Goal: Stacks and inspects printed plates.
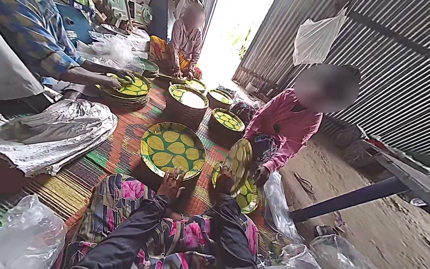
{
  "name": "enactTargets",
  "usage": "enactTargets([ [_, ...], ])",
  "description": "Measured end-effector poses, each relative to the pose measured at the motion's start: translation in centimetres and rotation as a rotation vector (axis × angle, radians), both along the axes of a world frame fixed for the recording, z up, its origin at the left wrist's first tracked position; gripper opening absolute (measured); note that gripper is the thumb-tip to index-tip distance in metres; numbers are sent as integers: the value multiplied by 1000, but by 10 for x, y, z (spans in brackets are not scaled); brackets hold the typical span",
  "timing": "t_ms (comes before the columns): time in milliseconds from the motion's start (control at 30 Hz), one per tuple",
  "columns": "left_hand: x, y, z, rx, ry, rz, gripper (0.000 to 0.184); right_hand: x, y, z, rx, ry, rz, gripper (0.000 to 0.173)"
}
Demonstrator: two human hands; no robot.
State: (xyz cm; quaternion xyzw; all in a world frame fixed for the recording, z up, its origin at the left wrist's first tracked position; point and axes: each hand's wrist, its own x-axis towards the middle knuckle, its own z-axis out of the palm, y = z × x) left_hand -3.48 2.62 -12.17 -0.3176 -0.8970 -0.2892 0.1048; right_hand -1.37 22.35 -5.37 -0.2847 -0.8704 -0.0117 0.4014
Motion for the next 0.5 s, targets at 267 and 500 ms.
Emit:
enactTargets([
  [267,13,-5,31,195,394,203,53,-12,-8,-9,22,-367,689,32],
  [500,-13,-2,25,-392,-296,58,68,-26,44,-36,-537,-945,-27,67],
])
